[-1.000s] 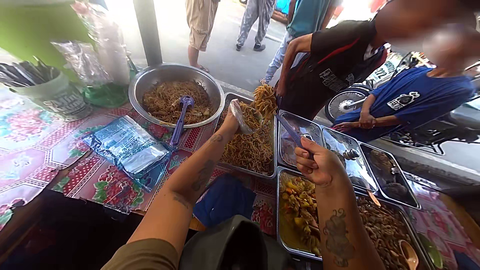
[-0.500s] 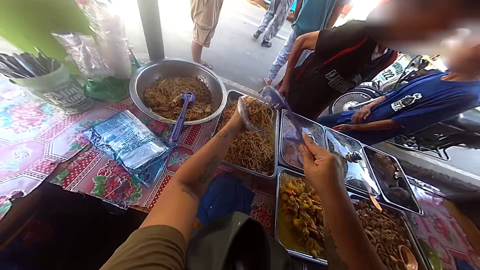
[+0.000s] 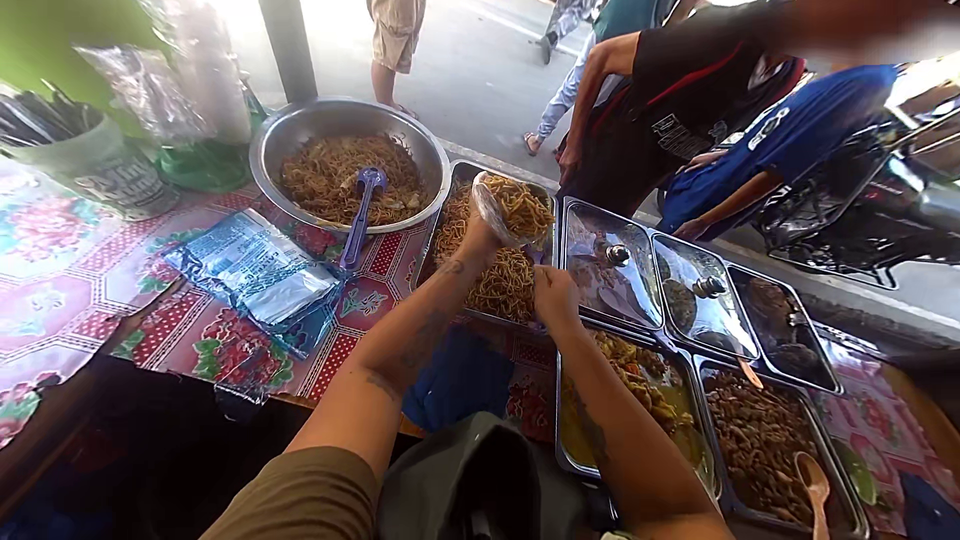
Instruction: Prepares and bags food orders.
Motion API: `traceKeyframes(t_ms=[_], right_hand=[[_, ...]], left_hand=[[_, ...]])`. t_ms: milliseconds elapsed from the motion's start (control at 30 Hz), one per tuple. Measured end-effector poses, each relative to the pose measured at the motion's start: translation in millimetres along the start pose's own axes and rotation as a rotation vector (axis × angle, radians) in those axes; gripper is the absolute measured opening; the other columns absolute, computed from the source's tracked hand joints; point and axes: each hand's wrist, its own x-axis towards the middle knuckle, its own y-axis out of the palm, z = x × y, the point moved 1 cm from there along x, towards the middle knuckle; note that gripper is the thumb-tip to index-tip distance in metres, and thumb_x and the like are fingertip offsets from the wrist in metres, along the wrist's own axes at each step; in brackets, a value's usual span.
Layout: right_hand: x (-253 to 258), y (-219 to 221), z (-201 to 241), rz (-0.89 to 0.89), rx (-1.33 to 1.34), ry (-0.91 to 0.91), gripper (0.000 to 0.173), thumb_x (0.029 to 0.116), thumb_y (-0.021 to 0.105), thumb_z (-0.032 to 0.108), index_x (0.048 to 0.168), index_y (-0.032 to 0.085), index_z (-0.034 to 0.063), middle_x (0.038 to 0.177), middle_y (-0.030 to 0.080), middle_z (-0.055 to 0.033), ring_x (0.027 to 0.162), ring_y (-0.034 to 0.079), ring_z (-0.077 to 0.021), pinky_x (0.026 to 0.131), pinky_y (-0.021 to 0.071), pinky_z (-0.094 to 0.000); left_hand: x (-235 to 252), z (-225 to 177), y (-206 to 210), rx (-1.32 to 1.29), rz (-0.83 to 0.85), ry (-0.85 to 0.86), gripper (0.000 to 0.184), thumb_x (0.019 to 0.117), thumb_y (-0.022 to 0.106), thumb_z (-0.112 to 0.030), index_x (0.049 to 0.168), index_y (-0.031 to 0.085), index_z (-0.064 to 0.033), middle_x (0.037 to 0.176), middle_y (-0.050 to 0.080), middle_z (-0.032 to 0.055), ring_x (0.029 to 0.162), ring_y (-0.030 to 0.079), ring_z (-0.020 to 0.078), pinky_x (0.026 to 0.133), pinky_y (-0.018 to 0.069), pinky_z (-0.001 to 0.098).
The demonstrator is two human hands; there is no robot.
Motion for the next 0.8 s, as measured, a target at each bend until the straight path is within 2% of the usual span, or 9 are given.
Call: traceKeyframes(t_ms=[100,200,333,467,567,633,700,767,800], right_hand=[[-8,7,21,0.156,0.772,0.238,0.037,0.1131,0.032,0.026,0.125,0.06,0.0044,0.098,0.063,-0.0059,0.075,0.058,-0.0127,0.065,0.0482,-0.0282],[-14,10,34,0.235,1.142,0.39,0.032,0.11,0.029,0.03,0.101,0.053,0.0113,0.077,0.058,-0.0017,0.055,0.054,-0.0104,0.05,0.0477,-0.0247],[-31,7,40,0.17,1.181,0.369,0.025,0.1093,0.033,0.025,0.095,0.049,0.0118,0.072,0.053,-0.0006,0.05,0.048,-0.0081,0.046,0.0436,-0.0209],[-51,11,48,0.198,1.027,0.165,0.016,0.1094,0.037,0.013,0.102,0.05,0.0097,0.071,0.053,-0.0007,0.051,0.049,-0.0075,0.048,0.0449,-0.0209],[-66,31,51,0.289,0.933,-0.013,0.014,0.106,0.036,0.006,0.105,0.05,0.0075,0.078,0.062,-0.0023,0.053,0.055,-0.0071,0.051,0.0494,-0.0214],[-75,46,50,0.36,0.91,-0.09,0.017,0.104,0.034,0.003,0.104,0.051,0.0074,0.09,0.07,-0.0049,0.059,0.062,-0.0081,0.056,0.0535,-0.0229],[-83,60,48,0.438,0.928,-0.123,0.021,0.1029,0.032,0.003,0.1,0.052,0.0076,0.091,0.073,-0.0052,0.066,0.067,-0.0108,0.063,0.0569,-0.0263],[-88,69,43,0.515,0.967,-0.166,0.02,0.1,0.034,0.002,0.098,0.052,0.0092,0.088,0.074,-0.0034,0.072,0.071,-0.0125,0.069,0.0604,-0.0295],[-88,72,39,0.568,0.968,-0.224,0.018,0.0952,0.04,0.0,0.101,0.053,0.0101,0.09,0.073,-0.0024,0.076,0.071,-0.0128,0.072,0.0611,-0.0312]], left_hand=[[-28,-8,5,-0.037,-0.025,0.063,0.056,0.1091,0.035,-0.019,0.161,0.013,-0.0171,0.147,0.043,0.0139,0.124,0.052,0.0195,0.1,0.0491,0.0421],[-48,-7,-4,-0.003,-0.036,0.166,0.071,0.1018,0.045,-0.014,0.161,0.006,-0.0148,0.149,0.04,0.0149,0.125,0.051,0.0177,0.101,0.0493,0.0405],[-62,3,-48,0.139,0.003,0.277,0.082,0.0993,0.054,-0.03,0.162,0.002,-0.0173,0.146,0.047,0.0119,0.12,0.058,0.016,0.094,0.0554,0.0412],[-112,-13,-104,0.436,0.034,0.339,0.097,0.0858,0.069,-0.006,0.162,0.009,-0.006,0.152,0.045,0.0166,0.129,0.056,0.0158,0.107,0.0504,0.0375],[-154,-30,-138,0.656,0.062,0.328,0.104,0.0803,0.078,-0.001,0.161,0.013,-0.0015,0.149,0.048,0.0188,0.127,0.058,0.0164,0.104,0.0521,0.036],[-170,-35,-159,0.761,0.096,0.363,0.099,0.0783,0.082,-0.008,0.156,0.022,0.0057,0.142,0.054,0.02,0.125,0.059,0.0155,0.107,0.0502,0.0337],[-183,-39,-176,0.809,0.09,0.358,0.098,0.0759,0.086,-0.021,0.151,0.029,0.0075,0.134,0.06,0.0196,0.119,0.064,0.0163,0.102,0.0538,0.0351],[-193,-49,-185,0.882,0.083,0.431,0.117,0.0735,0.087,-0.042,0.155,0.021,0.009,0.143,0.053,0.023,0.13,0.056,0.0213,0.11,0.0475,0.0391],[-197,-55,-187,0.9,0.089,0.495,0.124,0.0738,0.087,-0.043,0.158,0.012,0.0093,0.149,0.047,0.0264,0.137,0.05,0.0263,0.116,0.0416,0.0428]])
